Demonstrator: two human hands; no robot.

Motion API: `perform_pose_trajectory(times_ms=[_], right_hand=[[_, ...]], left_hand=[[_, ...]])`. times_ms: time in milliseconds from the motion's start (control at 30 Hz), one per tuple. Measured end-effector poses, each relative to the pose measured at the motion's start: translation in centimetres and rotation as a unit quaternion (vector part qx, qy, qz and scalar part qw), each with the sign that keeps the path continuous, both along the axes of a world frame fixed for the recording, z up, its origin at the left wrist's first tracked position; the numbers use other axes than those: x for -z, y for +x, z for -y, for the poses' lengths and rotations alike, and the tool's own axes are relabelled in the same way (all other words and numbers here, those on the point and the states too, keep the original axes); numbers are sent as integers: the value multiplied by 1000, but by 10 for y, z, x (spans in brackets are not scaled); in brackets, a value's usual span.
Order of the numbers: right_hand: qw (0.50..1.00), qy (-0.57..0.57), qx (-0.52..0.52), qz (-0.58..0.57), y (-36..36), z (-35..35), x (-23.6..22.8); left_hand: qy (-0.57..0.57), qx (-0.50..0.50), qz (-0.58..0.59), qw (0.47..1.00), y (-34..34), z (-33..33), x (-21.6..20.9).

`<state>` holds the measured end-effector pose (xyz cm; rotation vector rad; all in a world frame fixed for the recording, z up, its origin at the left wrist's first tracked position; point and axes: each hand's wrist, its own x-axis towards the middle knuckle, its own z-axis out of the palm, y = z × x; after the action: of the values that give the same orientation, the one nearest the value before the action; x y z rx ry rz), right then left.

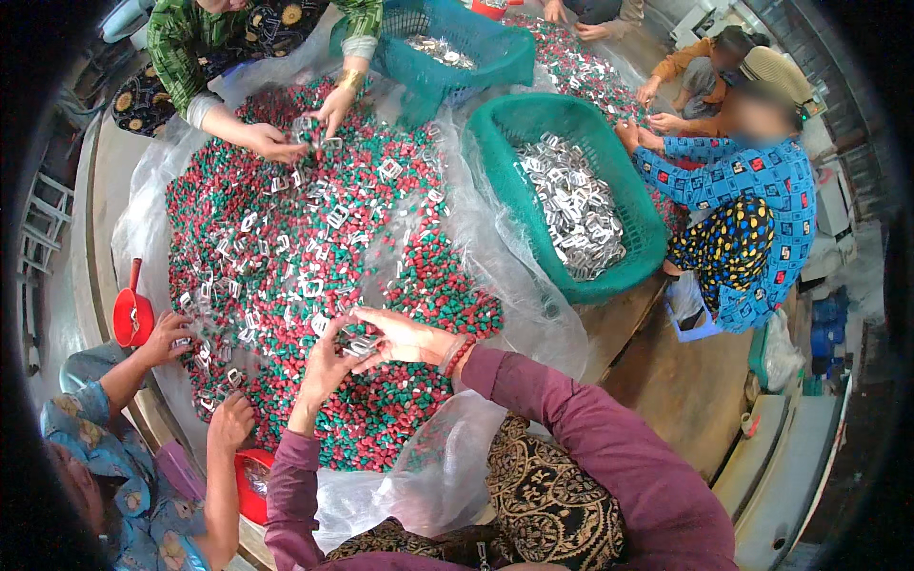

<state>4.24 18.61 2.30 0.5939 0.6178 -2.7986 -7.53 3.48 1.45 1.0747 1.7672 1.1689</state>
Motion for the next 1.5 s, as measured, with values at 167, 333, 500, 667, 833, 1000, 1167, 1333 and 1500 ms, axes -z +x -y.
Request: perform_pose_trajectory(times_ms=[167, 333, 500, 667, 833, 1000, 1167, 1333, 1500], right_hand=[[997, 1, 43, -66, 6, 3, -2], [997, 51, 54, -12, 22, -6, 17], [998, 9, 53, -15, 21, 1, 11], [912, 394, -40, -107, 24, 3, 2], [985, 130, 77, 87, 33, -1, -3], [980, 165, 85, 72, 42, -15, 0], [872, 480, 72, 66, 52, -22, 2], [781, 620, 6, 69, 49, -28, 30], [557, 829, -11, -55, 45, -11, 80]], left_hand=[[-92, -83, 62, 990, 3, 3, -24], [-21, -101, -176, 979, 10, 2, -53], [-54, -182, 151, 970, 0, 11, -74], [9, -160, 217, 963, -19, 32, -47], [146, -80, 503, 848, -33, 51, -42], [-81, -64, 298, 949, -26, 40, -21], [-247, 119, -388, 880, 45, 41, 24], [-193, 38, -312, 929, 39, 44, 30], [-94, -101, 264, 955, -3, 41, -8]])
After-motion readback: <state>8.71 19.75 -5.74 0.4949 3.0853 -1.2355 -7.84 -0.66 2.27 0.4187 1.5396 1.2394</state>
